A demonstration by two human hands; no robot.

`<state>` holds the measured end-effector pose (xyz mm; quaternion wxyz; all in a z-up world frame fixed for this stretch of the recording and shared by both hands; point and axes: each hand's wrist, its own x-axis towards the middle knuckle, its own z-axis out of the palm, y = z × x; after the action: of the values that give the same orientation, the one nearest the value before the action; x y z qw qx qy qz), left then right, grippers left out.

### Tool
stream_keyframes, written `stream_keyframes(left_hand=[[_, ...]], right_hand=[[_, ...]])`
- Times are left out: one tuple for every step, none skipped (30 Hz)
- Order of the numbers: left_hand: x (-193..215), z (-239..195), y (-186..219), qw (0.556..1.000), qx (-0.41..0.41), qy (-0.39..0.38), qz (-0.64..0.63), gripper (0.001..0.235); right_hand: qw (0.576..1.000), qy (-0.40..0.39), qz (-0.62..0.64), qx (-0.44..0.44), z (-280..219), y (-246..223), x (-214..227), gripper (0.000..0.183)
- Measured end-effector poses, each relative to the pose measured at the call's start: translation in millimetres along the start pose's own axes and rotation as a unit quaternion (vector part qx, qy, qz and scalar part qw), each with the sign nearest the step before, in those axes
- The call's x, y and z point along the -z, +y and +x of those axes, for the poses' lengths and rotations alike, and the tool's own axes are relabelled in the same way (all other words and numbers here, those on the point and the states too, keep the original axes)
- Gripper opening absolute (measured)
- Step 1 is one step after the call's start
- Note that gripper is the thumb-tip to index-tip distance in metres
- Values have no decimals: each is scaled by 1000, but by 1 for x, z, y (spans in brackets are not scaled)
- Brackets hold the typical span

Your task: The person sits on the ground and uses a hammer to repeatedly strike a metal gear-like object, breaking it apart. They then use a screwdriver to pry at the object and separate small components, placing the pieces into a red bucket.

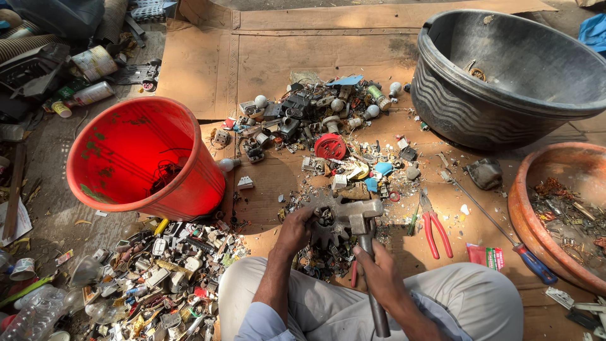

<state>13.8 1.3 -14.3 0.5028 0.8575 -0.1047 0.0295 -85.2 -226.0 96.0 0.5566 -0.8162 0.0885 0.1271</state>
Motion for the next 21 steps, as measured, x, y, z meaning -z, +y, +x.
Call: stream_keyframes(left_hand=[[0, 0, 0, 1000, -6, 3, 2, 16], [0, 0, 2, 1000, -12, 6, 4, 14], [2, -1, 4, 1000, -15, 8, 6, 12], [4, 0, 7, 1000, -25, 8, 3, 11], [8, 0, 9, 999, -33, 9, 1, 9], [10, -1, 12, 999, -42, 10, -1, 8], [12, -2, 15, 999, -38, 12, -13, 11], [13, -4, 17, 999, -34, 13, -25, 13], [14, 1, 17, 999, -36, 18, -37, 16], [16, 4, 16, 998, -33, 15, -41, 19], [15, 1, 12, 998, -28, 13, -48, 23], [12, -1, 8, 998, -23, 12, -54, 26], [12, 5, 3, 998, -45, 14, -33, 27], [12, 11, -3, 998, -67, 16, -11, 27], [6, -5, -6, 997, -71, 19, 4, 28], [2, -17, -7, 997, -72, 25, 4, 30], [5, -7, -7, 996, -88, 30, 8, 33], [7, 3, -3, 994, -103, 35, 11, 36], [9, 6, 2, 994, -99, 30, 13, 31], [10, 9, 6, 995, -96, 26, 15, 27], [11, 6, 10, 996, -86, 20, 17, 23]], right_hand=[[1000, 11, 8, 18, -7, -13, 4, 27], [999, 21, 16, 35, -15, -27, 11, 27], [998, 31, 25, 51, -21, -41, 16, 28], [986, 70, -22, 148, -26, -52, 22, 29], [962, 108, -68, 243, -29, -61, 27, 31], [924, 144, -113, 335, -29, -69, 30, 33], [934, 121, -144, 303, -24, -74, 28, 32], [942, 98, -174, 271, -16, -79, 24, 32], [945, 77, -205, 242, -5, -84, 22, 31], [954, 22, -245, 172, 7, -90, 18, 33], [953, -36, -283, 97, 18, -94, 12, 35], [943, -92, -319, 21, 24, -96, 9, 38], [948, -70, -309, 37, 25, -98, 11, 42], [952, -47, -298, 52, 24, -100, 14, 46], [954, -38, -292, 59, 13, -95, 15, 50], [957, -21, -264, 117, 2, -92, 16, 44], [956, 11, -231, 181, -3, -94, 21, 39], [948, 44, -197, 244, -5, -97, 26, 34], [948, 67, -206, 235, -8, -98, 32, 31], [946, 90, -214, 225, -12, -98, 38, 28], [946, 108, -221, 212, -16, -96, 40, 27]])
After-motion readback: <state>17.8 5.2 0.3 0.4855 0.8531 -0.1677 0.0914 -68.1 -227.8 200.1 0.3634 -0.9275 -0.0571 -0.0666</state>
